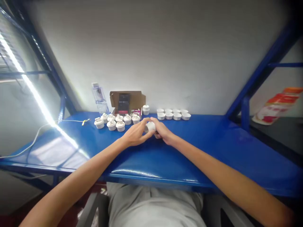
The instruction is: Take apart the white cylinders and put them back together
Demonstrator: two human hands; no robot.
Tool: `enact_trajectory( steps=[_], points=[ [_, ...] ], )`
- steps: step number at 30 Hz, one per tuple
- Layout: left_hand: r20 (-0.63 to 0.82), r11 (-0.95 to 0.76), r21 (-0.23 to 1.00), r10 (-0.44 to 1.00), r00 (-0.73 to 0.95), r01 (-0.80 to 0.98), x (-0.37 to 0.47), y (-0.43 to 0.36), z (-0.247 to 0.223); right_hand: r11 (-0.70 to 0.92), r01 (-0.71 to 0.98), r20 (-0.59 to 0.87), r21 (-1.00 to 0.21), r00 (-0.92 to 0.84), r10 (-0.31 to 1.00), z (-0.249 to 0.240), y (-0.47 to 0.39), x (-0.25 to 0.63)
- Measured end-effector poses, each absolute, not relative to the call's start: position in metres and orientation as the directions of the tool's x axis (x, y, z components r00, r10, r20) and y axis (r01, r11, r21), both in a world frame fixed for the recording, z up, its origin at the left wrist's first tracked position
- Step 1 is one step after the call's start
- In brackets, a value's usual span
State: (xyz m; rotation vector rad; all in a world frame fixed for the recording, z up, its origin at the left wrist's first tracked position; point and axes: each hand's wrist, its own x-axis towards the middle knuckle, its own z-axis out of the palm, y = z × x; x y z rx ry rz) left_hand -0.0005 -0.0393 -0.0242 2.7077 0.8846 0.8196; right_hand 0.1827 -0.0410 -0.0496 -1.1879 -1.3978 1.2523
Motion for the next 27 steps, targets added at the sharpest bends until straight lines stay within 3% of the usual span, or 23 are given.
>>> enact_trajectory(
  steps=[3, 6, 8, 10, 13, 17, 19, 22, 24, 27],
  points=[
    [0.513, -0.810, 0.352, 0.587, 0.627, 0.469, 0.004, -0.041, -0.029, 0.023, -0.011, 0.025, -1.000, -0.171, 0.985, -0.043, -0.047, 0.180],
    [0.551, -0.708, 0.602, 0.703, 0.450, 0.369, 0.006, -0.036, -0.031, 0.310, -0.007, 0.307, -0.951, -0.173, 0.936, -0.037, -0.050, 0.185],
    [0.453, -0.541, 0.808, 0.824, 0.339, 0.234, 0.008, -0.031, -0.031, 0.576, 0.147, 0.543, -0.804, -0.213, 0.812, -0.033, -0.050, 0.190],
    [0.324, -0.375, 0.920, 0.892, 0.315, 0.115, 0.009, -0.026, -0.031, 0.747, 0.349, 0.688, -0.566, -0.301, 0.661, -0.032, -0.050, 0.195],
    [0.219, -0.236, 0.972, 0.925, 0.311, 0.019, 0.009, -0.021, -0.031, 0.774, 0.563, 0.725, -0.289, -0.399, 0.561, -0.031, -0.048, 0.200],
    [-0.011, 0.023, 0.999, 0.952, 0.306, -0.037, 0.007, -0.019, -0.031, 0.667, 0.741, 0.718, -0.074, -0.425, 0.552, -0.033, -0.042, 0.206],
    [-0.073, 0.095, 0.994, 0.938, 0.339, -0.047, 0.005, -0.019, -0.029, 0.596, 0.799, 0.713, -0.083, -0.370, 0.596, -0.036, -0.038, 0.211],
    [-0.034, 0.100, 0.987, 0.894, 0.447, -0.125, 0.003, -0.021, -0.023, 0.473, 0.856, 0.650, -0.208, -0.240, 0.721, -0.043, -0.033, 0.217],
    [0.013, 0.070, 0.986, 0.875, 0.484, -0.153, 0.001, -0.023, -0.018, 0.408, 0.870, 0.575, -0.278, -0.190, 0.796, -0.049, -0.029, 0.220],
    [0.078, -0.055, 0.997, 0.882, 0.465, -0.061, -0.003, -0.023, -0.012, 0.389, 0.836, 0.453, -0.388, -0.195, 0.870, -0.055, -0.026, 0.222]
  ],
)
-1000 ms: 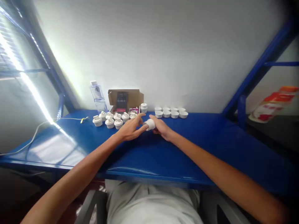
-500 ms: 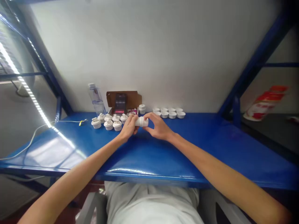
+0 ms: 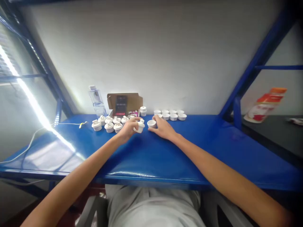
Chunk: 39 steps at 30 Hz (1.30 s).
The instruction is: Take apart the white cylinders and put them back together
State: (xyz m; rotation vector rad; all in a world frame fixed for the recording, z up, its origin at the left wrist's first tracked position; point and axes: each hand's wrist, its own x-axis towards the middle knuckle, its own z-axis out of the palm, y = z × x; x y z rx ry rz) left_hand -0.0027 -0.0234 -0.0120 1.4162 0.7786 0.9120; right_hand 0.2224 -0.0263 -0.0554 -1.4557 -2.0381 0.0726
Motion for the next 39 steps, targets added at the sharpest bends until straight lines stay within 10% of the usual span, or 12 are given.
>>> enact_trajectory(
  steps=[8, 21, 32, 39],
  points=[
    [0.173, -0.287, 0.929, 0.895, 0.410, 0.235, -0.012, -0.018, -0.012, 0.350, 0.798, 0.433, -0.491, -0.125, 0.893, -0.042, -0.038, 0.220],
    [0.143, -0.406, 0.804, 0.842, 0.520, 0.435, -0.011, -0.021, -0.019, 0.215, 0.919, 0.236, -0.330, -0.140, 0.961, -0.040, -0.054, 0.196],
    [0.397, -0.656, 0.061, 0.708, 0.585, 0.752, -0.030, -0.017, -0.007, 0.307, 0.862, 0.237, -0.403, -0.226, 0.945, -0.046, -0.054, 0.197],
    [0.403, -0.577, -0.077, 0.728, 0.555, 0.813, -0.040, -0.011, -0.006, 0.403, 0.855, 0.362, -0.326, -0.281, 0.889, -0.040, -0.024, 0.198]
  ],
)
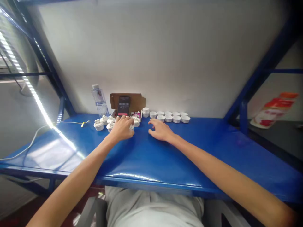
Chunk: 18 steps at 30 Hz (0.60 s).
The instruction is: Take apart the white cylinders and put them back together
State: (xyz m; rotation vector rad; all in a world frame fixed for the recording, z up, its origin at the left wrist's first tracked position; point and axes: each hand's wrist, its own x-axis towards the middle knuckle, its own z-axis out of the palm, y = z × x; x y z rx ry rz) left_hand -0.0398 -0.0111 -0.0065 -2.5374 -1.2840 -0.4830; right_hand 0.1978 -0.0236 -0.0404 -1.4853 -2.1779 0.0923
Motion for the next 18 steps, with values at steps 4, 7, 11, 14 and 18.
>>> enact_trajectory(
  steps=[4, 7, 11, 14, 18],
  points=[
    [0.434, -0.545, -0.064, 0.739, 0.515, 0.836, -0.040, -0.010, -0.007, 0.301, 0.936, 0.435, -0.185, -0.197, 0.879, -0.024, 0.023, 0.186],
    [0.464, -0.524, -0.024, 0.749, 0.473, 0.852, -0.038, -0.009, -0.007, 0.264, 0.954, 0.386, -0.143, -0.192, 0.902, -0.016, 0.052, 0.178],
    [0.474, -0.536, 0.029, 0.750, 0.461, 0.843, -0.037, -0.007, -0.008, 0.278, 0.946, 0.377, -0.164, -0.200, 0.904, -0.019, 0.055, 0.177],
    [0.514, -0.584, 0.071, 0.716, 0.472, 0.808, -0.035, -0.009, -0.009, 0.308, 0.916, 0.425, -0.257, -0.179, 0.887, -0.025, 0.036, 0.180],
    [0.534, -0.676, 0.110, 0.659, 0.530, 0.729, -0.028, -0.018, -0.009, 0.377, 0.858, 0.470, -0.348, -0.189, 0.862, -0.029, 0.006, 0.187]
  ],
)
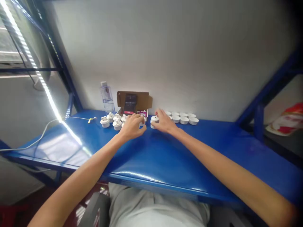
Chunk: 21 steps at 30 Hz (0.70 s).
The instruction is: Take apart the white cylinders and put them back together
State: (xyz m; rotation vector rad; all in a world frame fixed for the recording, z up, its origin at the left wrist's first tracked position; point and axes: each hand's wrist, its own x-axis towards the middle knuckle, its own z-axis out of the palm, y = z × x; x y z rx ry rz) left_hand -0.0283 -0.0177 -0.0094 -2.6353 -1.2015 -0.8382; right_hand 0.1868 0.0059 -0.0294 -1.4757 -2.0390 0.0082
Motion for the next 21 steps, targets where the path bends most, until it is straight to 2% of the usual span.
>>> enact_trajectory(
  steps=[5, 7, 9, 11, 13, 15, 17, 19, 21],
  points=[
    [0.513, -0.684, 0.117, 0.662, 0.546, 0.720, -0.013, -0.034, -0.015, 0.472, 0.765, 0.415, -0.438, -0.294, 0.861, -0.025, -0.028, 0.194],
    [0.497, -0.706, 0.133, 0.655, 0.569, 0.696, -0.007, -0.038, -0.019, 0.466, 0.703, 0.401, -0.537, -0.273, 0.875, -0.022, -0.041, 0.196],
    [0.504, -0.730, 0.146, 0.635, 0.585, 0.667, -0.002, -0.041, -0.023, 0.392, 0.593, 0.349, -0.703, -0.193, 0.917, -0.021, -0.049, 0.196],
    [0.540, -0.765, 0.131, 0.589, 0.602, 0.631, 0.002, -0.043, -0.026, 0.256, 0.438, 0.220, -0.862, -0.132, 0.966, -0.023, -0.054, 0.196],
    [0.573, -0.806, 0.087, 0.521, 0.633, 0.585, 0.003, -0.043, -0.027, 0.109, 0.308, 0.064, -0.945, -0.153, 0.986, -0.025, -0.055, 0.194],
    [0.588, -0.835, 0.067, 0.475, 0.654, 0.547, 0.002, -0.041, -0.026, 0.008, 0.210, -0.039, -0.978, -0.214, 0.976, -0.027, -0.054, 0.192],
    [0.613, -0.827, 0.160, 0.511, 0.602, 0.539, 0.000, -0.038, -0.024, 0.059, 0.114, 0.031, -0.992, -0.236, 0.971, -0.027, -0.054, 0.190],
    [0.619, -0.759, 0.405, 0.638, 0.458, 0.510, 0.000, -0.035, -0.021, 0.316, 0.080, 0.298, -0.945, -0.183, 0.937, -0.024, -0.055, 0.190],
    [0.544, -0.630, 0.670, 0.777, 0.317, 0.393, 0.001, -0.033, -0.018, 0.620, 0.193, 0.597, -0.761, -0.167, 0.785, -0.019, -0.057, 0.192]
  ],
)
